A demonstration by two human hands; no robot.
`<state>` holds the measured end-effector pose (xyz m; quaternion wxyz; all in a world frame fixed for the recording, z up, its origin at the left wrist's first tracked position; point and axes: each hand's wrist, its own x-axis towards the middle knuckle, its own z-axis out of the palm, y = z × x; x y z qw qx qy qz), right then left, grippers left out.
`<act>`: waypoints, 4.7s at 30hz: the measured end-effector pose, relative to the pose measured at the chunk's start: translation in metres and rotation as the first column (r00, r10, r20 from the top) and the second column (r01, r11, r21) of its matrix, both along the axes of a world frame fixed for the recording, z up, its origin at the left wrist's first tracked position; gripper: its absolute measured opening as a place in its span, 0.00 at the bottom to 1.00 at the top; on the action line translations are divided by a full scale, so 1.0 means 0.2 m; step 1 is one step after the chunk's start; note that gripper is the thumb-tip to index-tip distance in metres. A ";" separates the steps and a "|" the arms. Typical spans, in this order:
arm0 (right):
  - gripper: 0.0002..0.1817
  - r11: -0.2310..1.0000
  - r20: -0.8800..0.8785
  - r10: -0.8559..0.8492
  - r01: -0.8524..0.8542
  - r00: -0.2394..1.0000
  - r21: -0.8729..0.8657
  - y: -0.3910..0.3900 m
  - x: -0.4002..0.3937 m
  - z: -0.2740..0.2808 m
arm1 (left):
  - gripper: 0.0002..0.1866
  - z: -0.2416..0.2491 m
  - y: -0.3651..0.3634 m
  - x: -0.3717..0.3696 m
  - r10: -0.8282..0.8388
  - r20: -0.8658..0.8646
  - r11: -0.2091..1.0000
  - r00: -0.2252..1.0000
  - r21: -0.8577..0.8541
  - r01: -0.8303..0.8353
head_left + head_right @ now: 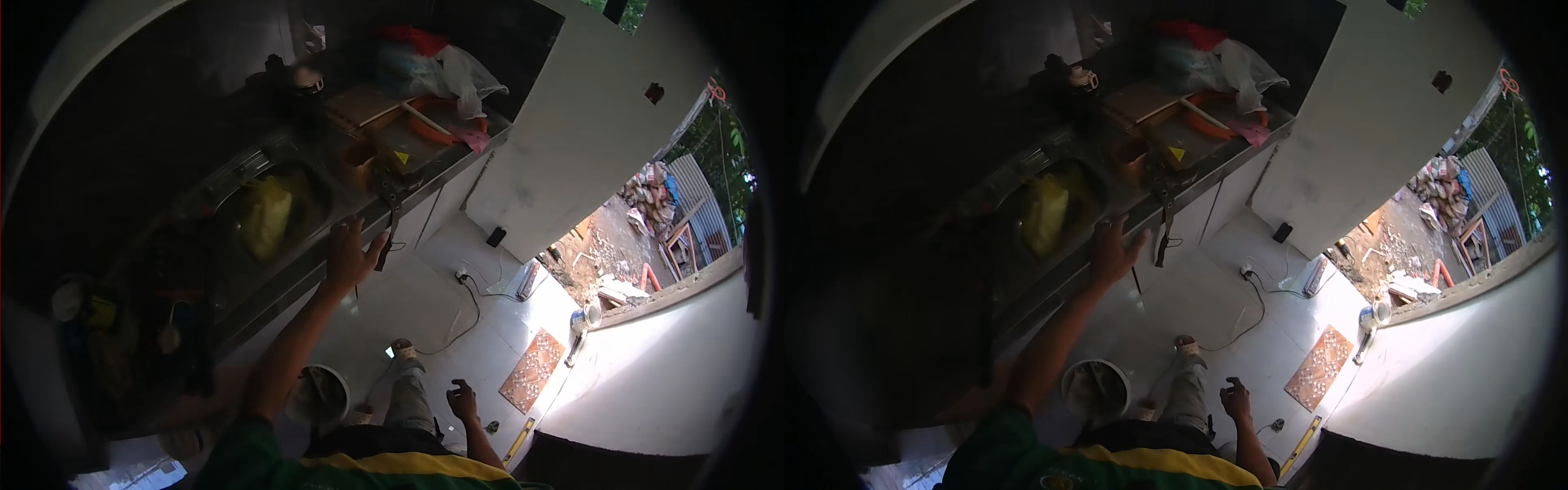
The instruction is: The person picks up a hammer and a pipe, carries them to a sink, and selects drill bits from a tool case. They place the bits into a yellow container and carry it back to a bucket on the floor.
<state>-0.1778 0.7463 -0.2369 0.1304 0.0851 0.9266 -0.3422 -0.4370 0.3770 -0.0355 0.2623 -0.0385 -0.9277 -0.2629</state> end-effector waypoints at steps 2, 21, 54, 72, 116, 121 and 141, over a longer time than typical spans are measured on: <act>0.21 0.982 -0.021 0.054 -0.057 0.998 -0.179 -0.06 -0.47 0.04 | 0.33 0.07 0.02 -0.32 0.017 0.019 0.999 1.000 0.046 -0.018; 0.31 0.435 -0.134 0.899 -0.812 0.417 0.389 -0.89 -2.86 0.79 | 0.28 0.20 -0.12 -0.98 0.158 0.067 0.962 0.985 -0.237 -0.139; 0.11 -0.285 -0.247 0.955 -0.748 -0.166 -0.599 -1.48 0.65 0.65 | 0.26 0.43 1.32 3.59 0.840 0.442 -0.411 -0.314 0.141 -0.901; 0.08 0.320 0.586 0.810 -0.826 -0.014 -0.463 -2.99 2.58 0.13 | 0.32 0.33 0.26 5.08 0.686 0.541 -0.611 -0.486 0.066 -0.789; 0.20 0.525 0.627 0.777 -0.615 0.064 -0.588 -6.44 6.11 -0.41 | 0.11 0.29 -2.83 8.04 0.330 0.812 -0.875 -0.481 0.073 -0.478; 0.20 0.607 0.689 0.714 -0.598 0.122 -0.523 -6.53 6.22 -0.53 | 0.12 0.28 -3.11 8.06 0.267 0.853 -0.863 -0.448 0.005 -0.506; 0.14 0.304 0.488 0.873 -0.788 0.005 -0.536 -6.65 6.62 -0.72 | 0.11 0.23 -3.45 8.10 0.176 0.896 -0.915 -0.408 -0.003 -0.402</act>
